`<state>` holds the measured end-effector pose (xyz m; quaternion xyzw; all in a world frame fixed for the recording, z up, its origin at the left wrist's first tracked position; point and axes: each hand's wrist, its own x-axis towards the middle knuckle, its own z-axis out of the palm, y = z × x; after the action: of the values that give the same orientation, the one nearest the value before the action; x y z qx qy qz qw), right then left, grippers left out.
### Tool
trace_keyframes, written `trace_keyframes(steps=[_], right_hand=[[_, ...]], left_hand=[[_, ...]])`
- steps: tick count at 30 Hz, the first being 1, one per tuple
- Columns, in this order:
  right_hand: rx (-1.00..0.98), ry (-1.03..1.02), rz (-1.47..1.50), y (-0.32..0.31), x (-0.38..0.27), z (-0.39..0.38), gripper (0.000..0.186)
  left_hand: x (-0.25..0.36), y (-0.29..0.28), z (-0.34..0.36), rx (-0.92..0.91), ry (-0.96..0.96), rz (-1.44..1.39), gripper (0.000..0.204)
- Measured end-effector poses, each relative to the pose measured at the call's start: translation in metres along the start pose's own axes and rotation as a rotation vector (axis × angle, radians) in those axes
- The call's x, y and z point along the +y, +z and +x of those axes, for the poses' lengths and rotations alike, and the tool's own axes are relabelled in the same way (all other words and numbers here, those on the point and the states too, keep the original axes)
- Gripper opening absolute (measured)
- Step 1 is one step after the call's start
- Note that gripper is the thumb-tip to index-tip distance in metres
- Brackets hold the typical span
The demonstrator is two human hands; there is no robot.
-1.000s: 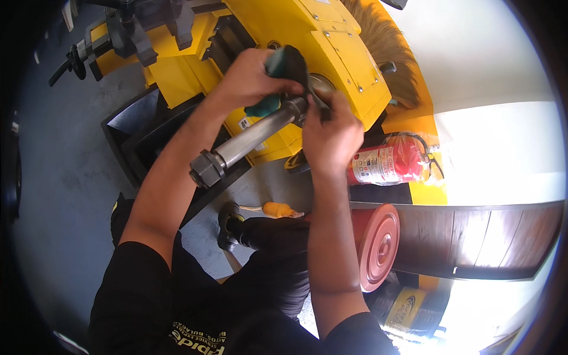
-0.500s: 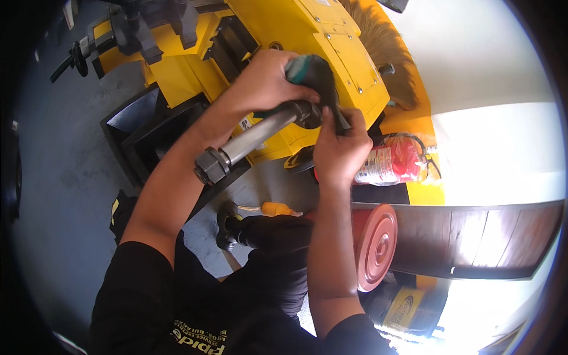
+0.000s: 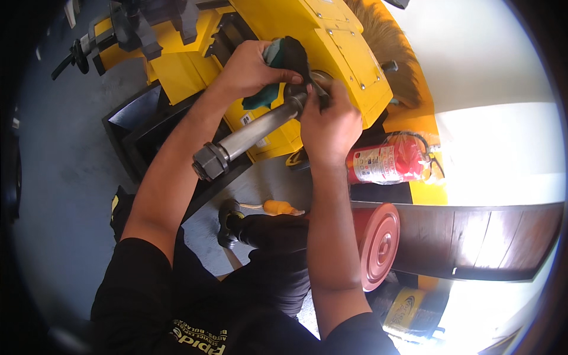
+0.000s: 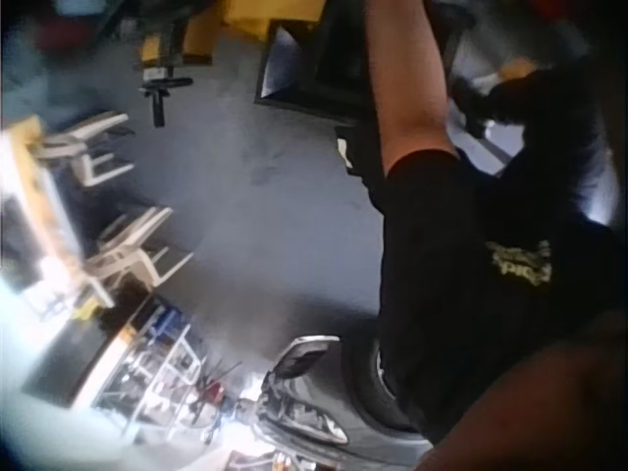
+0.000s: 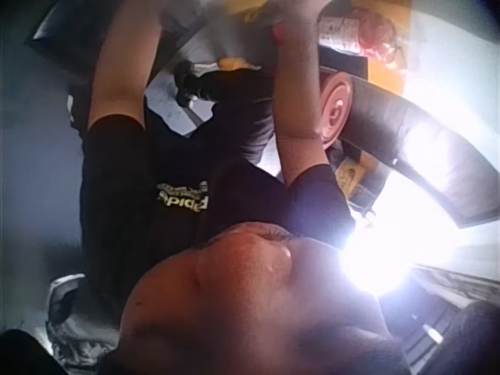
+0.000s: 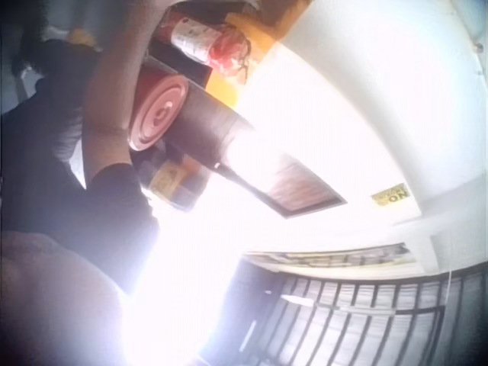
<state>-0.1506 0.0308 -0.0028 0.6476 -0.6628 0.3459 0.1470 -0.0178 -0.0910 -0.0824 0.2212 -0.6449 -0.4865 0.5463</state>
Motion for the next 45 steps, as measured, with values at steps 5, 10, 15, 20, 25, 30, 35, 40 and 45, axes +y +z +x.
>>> trace_keyframes(steps=[5, 10, 15, 20, 25, 30, 35, 40, 45], right_hand=[[0.097, 0.041, 0.245, -0.033, 0.006, 0.006, 0.018], [0.042, -0.148, 0.353, -0.06, -0.045, 0.035, 0.016], [-0.12, -0.062, 0.132, -0.055, -0.06, 0.047, 0.023], [-0.193, -0.001, 0.101, -0.037, -0.021, 0.032, 0.025], [-0.084, 0.109, 0.083, -0.026, 0.012, -0.004, 0.025], [0.048, 0.026, 0.259, -0.009, 0.005, -0.007, 0.021], [0.035, 0.113, 0.2, -0.009, 0.003, -0.017, 0.015], [0.086, 0.103, 0.404, 0.011, 0.004, -0.007, 0.021], [0.186, 0.178, 0.307, 0.004, 0.013, -0.032, 0.02]], left_hand=[[0.047, 0.017, 0.002, 0.104, 0.169, 0.282, 0.043], [0.111, -0.032, 0.0, 0.016, 0.063, -0.13, 0.029], [0.085, -0.042, 0.0, 0.006, 0.003, -0.223, 0.028], [0.028, -0.015, 0.0, -0.02, -0.026, 0.032, 0.041], [0.006, 0.01, -0.005, -0.019, 0.072, -0.041, 0.033], [0.007, -0.004, 0.0, -0.054, 0.096, 0.015, 0.031], [0.008, 0.005, 0.001, -0.04, 0.11, 0.131, 0.032], [0.008, -0.01, 0.004, -0.083, 0.04, 0.038, 0.033], [0.017, 0.005, 0.0, -0.03, 0.192, 0.274, 0.037]])
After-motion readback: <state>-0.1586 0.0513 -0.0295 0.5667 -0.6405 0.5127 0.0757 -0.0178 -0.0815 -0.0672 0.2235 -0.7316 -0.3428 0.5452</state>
